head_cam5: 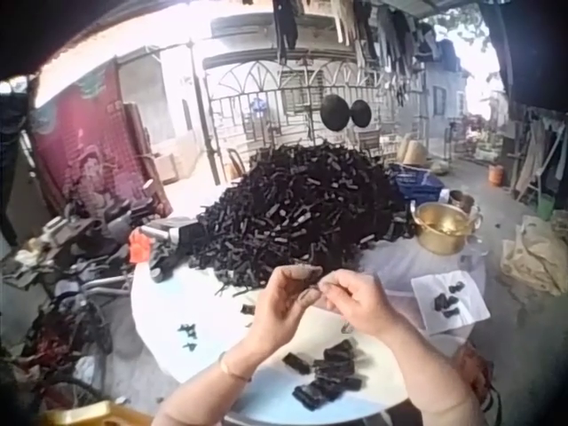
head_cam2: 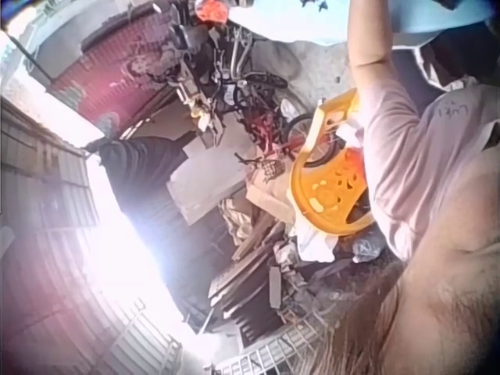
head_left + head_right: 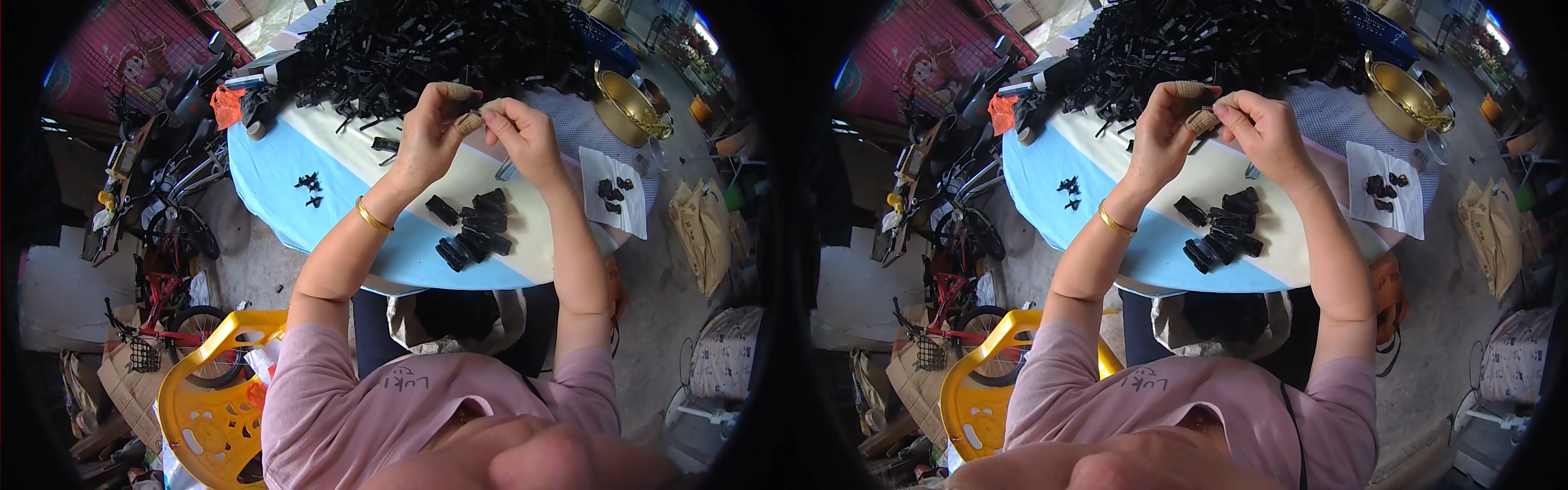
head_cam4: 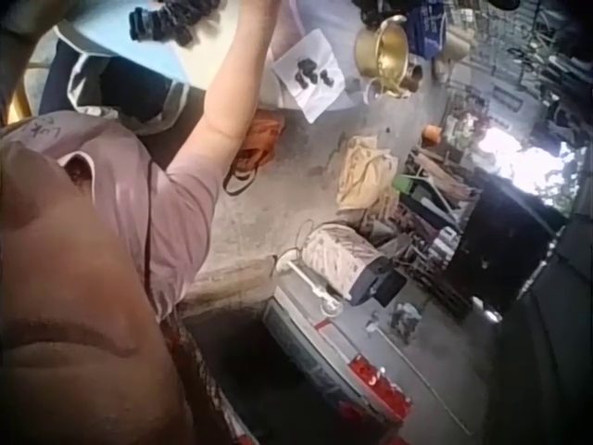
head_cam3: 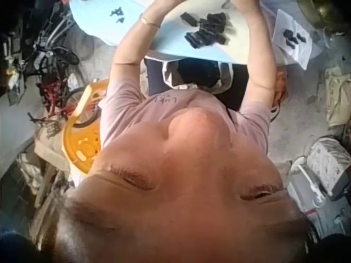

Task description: Assembling small black plastic components by hand at a workstation.

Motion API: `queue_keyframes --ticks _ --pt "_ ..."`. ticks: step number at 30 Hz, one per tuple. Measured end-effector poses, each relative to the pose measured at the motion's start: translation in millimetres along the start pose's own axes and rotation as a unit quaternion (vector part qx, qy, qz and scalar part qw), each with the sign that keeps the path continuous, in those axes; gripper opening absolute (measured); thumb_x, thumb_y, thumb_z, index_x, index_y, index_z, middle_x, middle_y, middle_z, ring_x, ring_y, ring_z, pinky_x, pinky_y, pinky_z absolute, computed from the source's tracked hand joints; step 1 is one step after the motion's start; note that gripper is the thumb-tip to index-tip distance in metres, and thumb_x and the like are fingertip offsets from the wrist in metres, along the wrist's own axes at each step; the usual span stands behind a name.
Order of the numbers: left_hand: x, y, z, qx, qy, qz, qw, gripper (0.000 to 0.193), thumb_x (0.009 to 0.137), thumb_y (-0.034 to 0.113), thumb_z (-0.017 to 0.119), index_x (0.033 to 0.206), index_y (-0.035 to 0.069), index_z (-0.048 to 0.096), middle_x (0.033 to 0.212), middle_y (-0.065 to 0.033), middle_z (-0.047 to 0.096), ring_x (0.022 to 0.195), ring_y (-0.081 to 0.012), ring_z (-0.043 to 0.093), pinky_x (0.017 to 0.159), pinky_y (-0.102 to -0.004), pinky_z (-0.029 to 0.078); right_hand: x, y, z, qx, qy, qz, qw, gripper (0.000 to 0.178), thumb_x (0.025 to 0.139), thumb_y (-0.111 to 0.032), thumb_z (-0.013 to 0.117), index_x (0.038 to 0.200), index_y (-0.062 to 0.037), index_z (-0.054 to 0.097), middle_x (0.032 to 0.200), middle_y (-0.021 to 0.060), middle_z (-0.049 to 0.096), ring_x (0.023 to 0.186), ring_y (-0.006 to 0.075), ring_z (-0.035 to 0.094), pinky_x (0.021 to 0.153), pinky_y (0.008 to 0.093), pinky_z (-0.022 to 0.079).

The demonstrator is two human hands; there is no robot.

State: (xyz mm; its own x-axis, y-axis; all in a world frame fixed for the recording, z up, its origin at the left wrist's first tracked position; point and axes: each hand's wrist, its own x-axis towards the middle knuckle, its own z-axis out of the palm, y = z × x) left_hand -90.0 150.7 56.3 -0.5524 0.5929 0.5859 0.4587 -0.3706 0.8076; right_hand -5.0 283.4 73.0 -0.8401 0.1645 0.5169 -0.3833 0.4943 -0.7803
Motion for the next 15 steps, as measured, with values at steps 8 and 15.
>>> queue_keyframes --ticks 8,15 --pt "-6.5 5.0 3.6 0.137 0.054 0.076 0.986 0.02 0.078 -0.001 0.061 0.096 -0.003 0.051 0.092 -0.0121 0.062 0.083 -0.0178 0.063 0.072 -0.0255 0.05 -0.6 -10.9 -1.9 0.038 -0.038 0.086 0.995 0.016 0.088 -0.014 0.051 0.08 -0.0029 0.059 0.058 -0.0049 0.05 0.053 0.003 0.043 0.048 0.0177 0.033" --pt "1.0 9.6 6.5 -0.045 0.073 0.024 0.996 0.023 0.082 0.001 0.055 0.104 -0.001 0.047 0.102 -0.0154 0.058 0.091 -0.0213 0.06 0.077 -0.0291 0.049 1.8 2.5 2.1 0.087 0.016 0.027 0.996 0.015 0.087 -0.016 0.055 0.082 -0.0025 0.06 0.063 -0.0045 0.05 0.056 0.0024 0.043 0.051 0.0164 0.034"
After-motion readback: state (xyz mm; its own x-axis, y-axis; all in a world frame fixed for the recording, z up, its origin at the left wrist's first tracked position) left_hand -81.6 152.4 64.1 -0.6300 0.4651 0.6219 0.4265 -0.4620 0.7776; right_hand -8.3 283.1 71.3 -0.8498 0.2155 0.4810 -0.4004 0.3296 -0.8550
